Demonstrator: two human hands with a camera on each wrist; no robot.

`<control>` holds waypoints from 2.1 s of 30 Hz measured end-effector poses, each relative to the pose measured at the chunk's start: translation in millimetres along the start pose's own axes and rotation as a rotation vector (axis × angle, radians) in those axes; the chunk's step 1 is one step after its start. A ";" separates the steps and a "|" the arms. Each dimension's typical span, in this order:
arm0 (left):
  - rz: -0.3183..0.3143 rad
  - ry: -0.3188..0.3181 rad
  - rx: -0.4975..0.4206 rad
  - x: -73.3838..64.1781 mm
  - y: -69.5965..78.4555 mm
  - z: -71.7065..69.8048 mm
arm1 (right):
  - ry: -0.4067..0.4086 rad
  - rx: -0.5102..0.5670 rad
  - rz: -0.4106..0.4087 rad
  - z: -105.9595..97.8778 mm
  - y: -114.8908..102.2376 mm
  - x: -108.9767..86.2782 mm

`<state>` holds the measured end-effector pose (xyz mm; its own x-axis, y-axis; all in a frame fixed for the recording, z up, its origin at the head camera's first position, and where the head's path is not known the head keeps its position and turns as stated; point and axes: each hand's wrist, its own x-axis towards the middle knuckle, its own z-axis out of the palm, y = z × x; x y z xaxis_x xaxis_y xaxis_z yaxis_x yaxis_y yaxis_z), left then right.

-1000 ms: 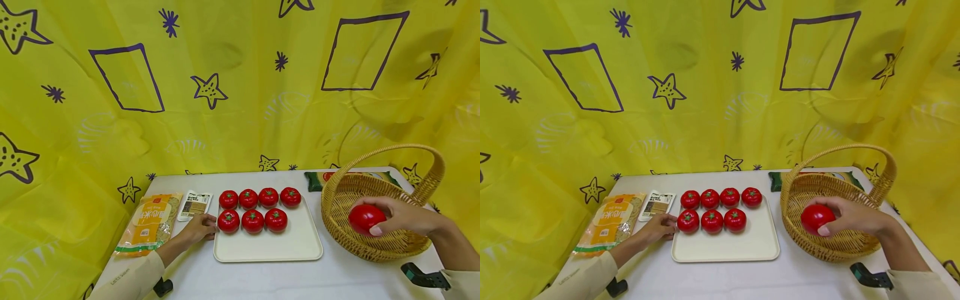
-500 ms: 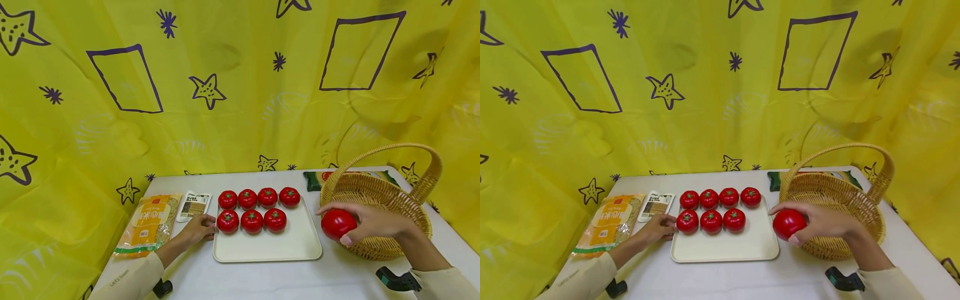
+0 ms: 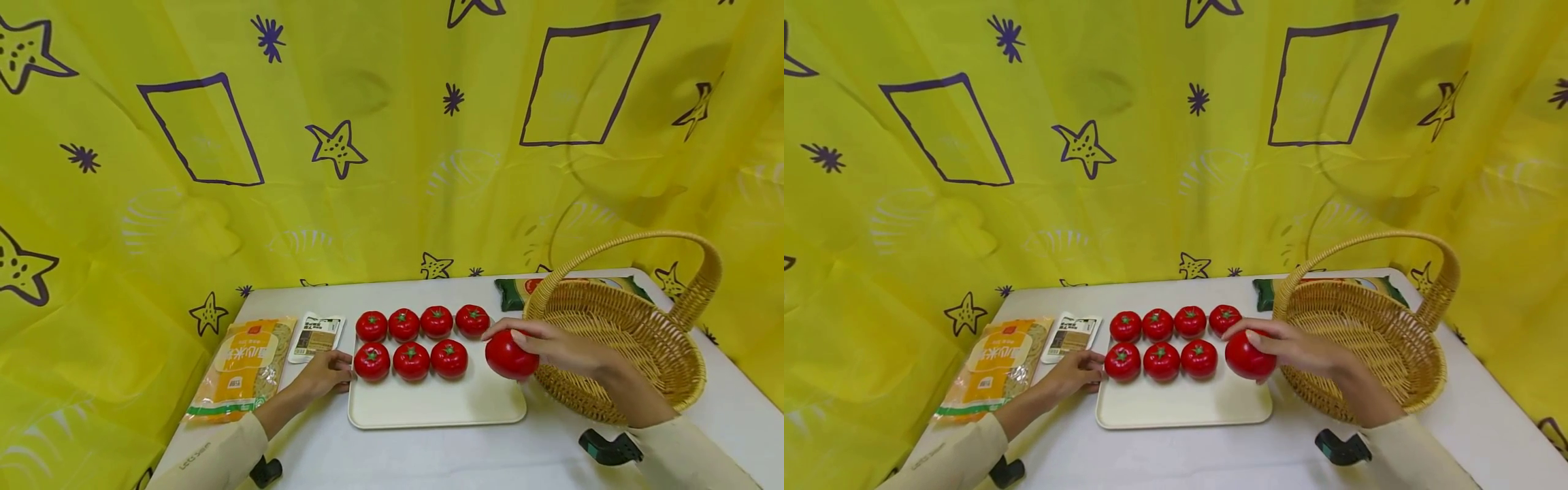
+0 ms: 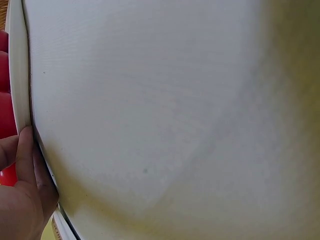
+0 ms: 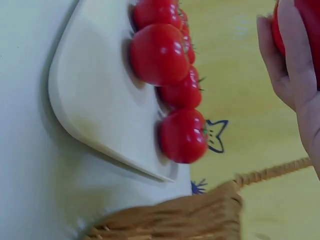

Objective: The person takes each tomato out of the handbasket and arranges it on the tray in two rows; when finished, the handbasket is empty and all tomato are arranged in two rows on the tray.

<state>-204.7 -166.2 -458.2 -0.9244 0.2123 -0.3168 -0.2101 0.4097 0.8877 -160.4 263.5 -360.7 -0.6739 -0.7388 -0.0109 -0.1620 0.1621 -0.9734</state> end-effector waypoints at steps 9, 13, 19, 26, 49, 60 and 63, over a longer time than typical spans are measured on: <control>0.003 -0.003 -0.003 -0.3 0.3 -0.5 | 0.151 -0.049 0.019 5.2 15.2 20.0; 0.001 -0.002 -0.008 0.7 -0.4 -0.5 | 0.176 -0.071 0.000 6.9 23.4 25.7; 0.009 -0.023 -0.023 0.6 -1.0 -1.5 | 0.205 -0.067 0.038 11.1 29.3 30.1; 0.035 -0.047 -0.030 -0.7 -0.9 -2.1 | 0.254 -0.057 0.090 15.7 29.9 31.9; 0.028 -0.034 -0.017 -0.2 -0.8 -0.7 | 0.423 -0.212 0.174 28.9 42.7 36.2; 0.023 -0.017 0.002 -0.7 -0.9 -0.7 | 0.454 -0.221 0.238 32.7 43.8 38.6; 0.028 -0.023 -0.004 -0.4 -1.4 -1.4 | 0.469 -0.212 0.253 33.8 45.4 40.0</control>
<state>-204.5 -168.1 -458.9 -0.9224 0.2443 -0.2991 -0.1853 0.3994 0.8978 -170.3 219.2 -413.1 -0.9504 -0.2983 -0.0877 -0.0624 0.4592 -0.8861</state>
